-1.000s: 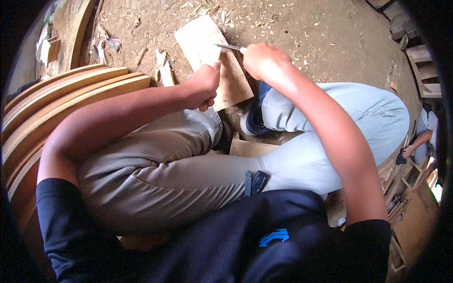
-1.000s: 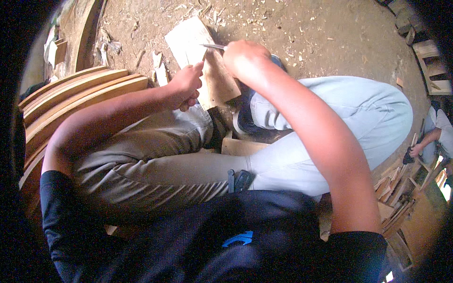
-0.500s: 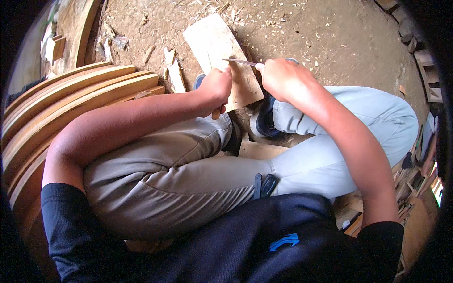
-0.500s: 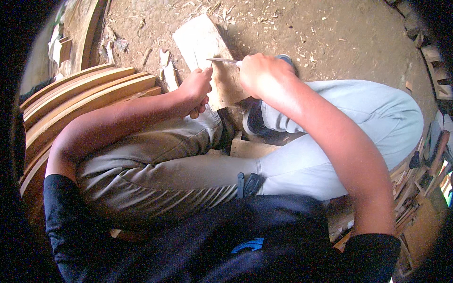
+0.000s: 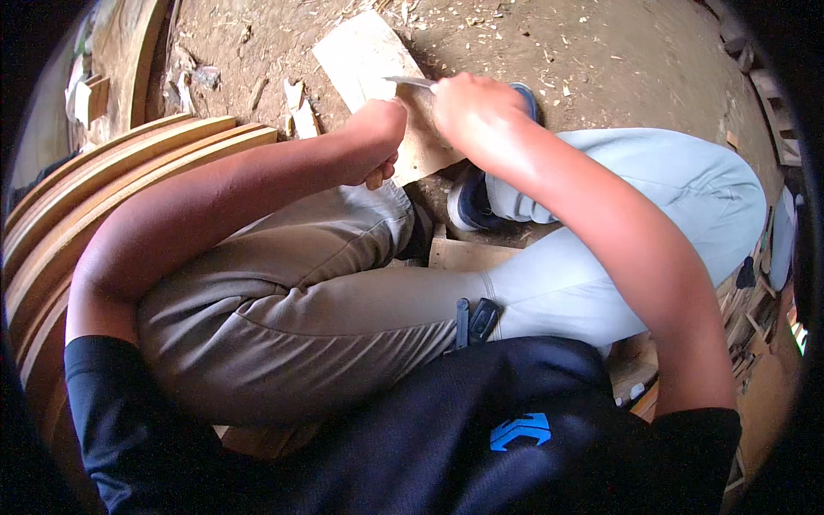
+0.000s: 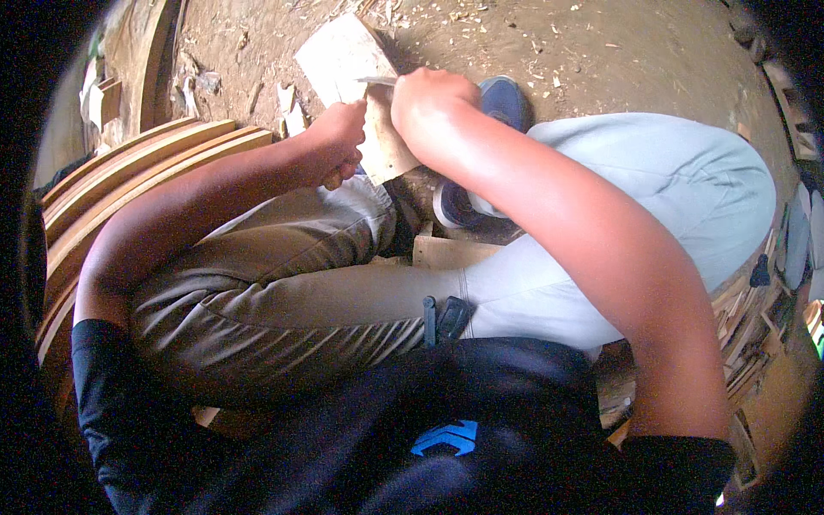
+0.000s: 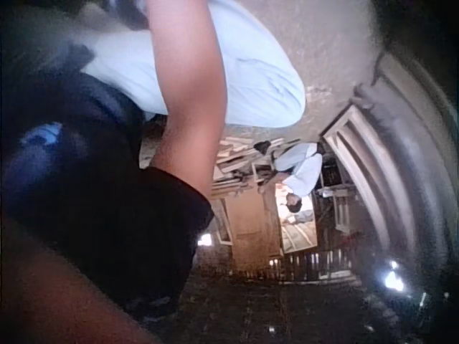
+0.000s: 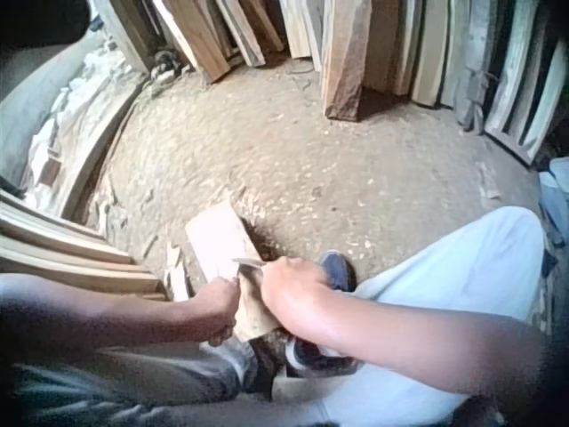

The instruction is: The person sits on the floor and uses a knife to carve a small piece of wood held against a larger wooden block. They repeatedly shave thin layers from the wood, occasionally pausing to inspect the carved surface before continuing.

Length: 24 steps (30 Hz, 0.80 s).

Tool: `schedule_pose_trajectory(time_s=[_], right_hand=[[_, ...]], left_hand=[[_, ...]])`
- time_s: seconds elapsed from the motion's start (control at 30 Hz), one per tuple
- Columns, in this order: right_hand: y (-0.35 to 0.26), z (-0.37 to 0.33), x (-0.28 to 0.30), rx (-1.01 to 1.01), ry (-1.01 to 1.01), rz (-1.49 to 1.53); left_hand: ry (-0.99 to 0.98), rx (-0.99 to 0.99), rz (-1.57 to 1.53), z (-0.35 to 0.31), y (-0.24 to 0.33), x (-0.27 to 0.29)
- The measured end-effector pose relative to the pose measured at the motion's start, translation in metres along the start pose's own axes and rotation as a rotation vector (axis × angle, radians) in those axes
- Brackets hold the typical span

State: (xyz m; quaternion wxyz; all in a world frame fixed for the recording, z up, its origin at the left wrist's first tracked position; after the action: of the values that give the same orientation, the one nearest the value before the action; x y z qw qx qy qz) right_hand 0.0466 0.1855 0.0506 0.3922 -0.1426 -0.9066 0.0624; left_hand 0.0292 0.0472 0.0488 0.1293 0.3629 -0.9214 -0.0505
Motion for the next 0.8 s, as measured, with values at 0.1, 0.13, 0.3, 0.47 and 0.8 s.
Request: schedule_pose_trajectory(time_s=[0.1, 0.13, 0.3, 0.47, 0.8], right_hand=[[0.001, 0.003, 0.018, -0.013, 0.0, 0.004], [0.001, 0.003, 0.025, -0.012, -0.008, 0.014], [0.024, -0.001, 0.024, 0.031, -0.038, 0.044], [0.014, -0.021, 0.029, 0.028, -0.074, 0.027], [0.01, -0.026, 0.028, 0.014, -0.076, -0.008]], left_hand=[[0.054, -0.059, 0.066, -0.006, 0.003, -0.001], [0.047, -0.055, 0.059, -0.007, 0.003, 0.0], [-0.056, -0.05, 0.07, -0.007, 0.003, 0.003], [-0.002, -0.103, 0.08, -0.01, -0.001, 0.006], [0.016, -0.03, 0.061, -0.007, -0.002, 0.002]])
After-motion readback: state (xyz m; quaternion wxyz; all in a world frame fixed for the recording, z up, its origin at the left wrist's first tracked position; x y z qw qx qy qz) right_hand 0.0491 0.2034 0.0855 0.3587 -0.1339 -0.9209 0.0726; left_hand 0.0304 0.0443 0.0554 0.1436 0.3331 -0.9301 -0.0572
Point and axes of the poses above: each hand's wrist, its own z-axis towards the middle knuckle, its own x-axis out of the back of the hand, y = z × x, the point moved 1 cm from there along z, towards the middle knuckle, and after that the axes turned 3 degrees about z, right-handed, at the moved point
